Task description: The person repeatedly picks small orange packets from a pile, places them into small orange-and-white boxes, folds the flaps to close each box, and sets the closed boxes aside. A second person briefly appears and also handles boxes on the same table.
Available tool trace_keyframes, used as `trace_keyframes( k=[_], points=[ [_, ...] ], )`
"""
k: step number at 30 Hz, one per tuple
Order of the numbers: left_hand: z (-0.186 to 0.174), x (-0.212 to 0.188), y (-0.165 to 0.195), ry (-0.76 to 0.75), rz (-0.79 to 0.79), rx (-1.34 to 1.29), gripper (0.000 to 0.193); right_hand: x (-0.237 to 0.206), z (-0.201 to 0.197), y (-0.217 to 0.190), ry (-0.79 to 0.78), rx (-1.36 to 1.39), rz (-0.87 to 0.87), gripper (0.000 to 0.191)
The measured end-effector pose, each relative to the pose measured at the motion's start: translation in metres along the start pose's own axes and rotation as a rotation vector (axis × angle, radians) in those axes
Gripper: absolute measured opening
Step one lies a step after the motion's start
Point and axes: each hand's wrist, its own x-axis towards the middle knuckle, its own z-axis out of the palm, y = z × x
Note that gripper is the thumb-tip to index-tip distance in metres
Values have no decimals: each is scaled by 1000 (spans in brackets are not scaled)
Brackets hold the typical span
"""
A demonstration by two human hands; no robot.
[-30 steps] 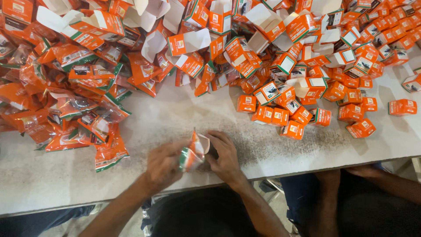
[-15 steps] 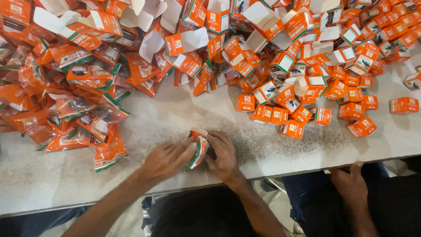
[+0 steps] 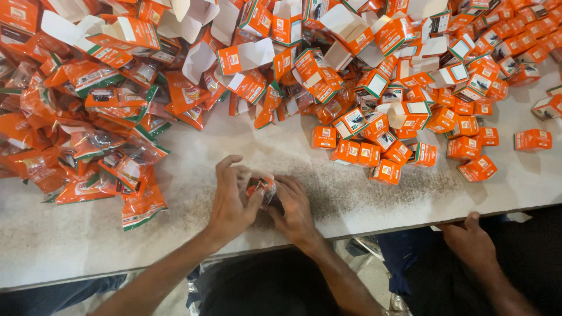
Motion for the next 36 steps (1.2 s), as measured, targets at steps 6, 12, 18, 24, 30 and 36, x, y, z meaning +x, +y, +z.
trace_keyframes(
  k=[6, 12, 18, 24, 30, 36],
  points=[
    [1, 9, -43, -317, -425, -525, 17, -10, 16, 12, 36, -2, 40, 65],
    [10, 7, -49, -268, -371, -288, 8, -20, 21, 12, 99, 11, 43, 68],
    [2, 5, -29, -234, -540, -369, 11, -19, 18, 4, 98, -156, -146, 61],
    [-1, 8, -16, -286, -425, -248, 12, -14, 13, 1, 8, -333, -179, 64],
    [-25, 20, -37, -498, -605, -792, 17, -14, 16, -6, -70, -474, -147, 66],
    [-1, 21, -62, -404, -543, -616, 9, -12, 15, -2, 37, -327, -200, 47]
  ],
)
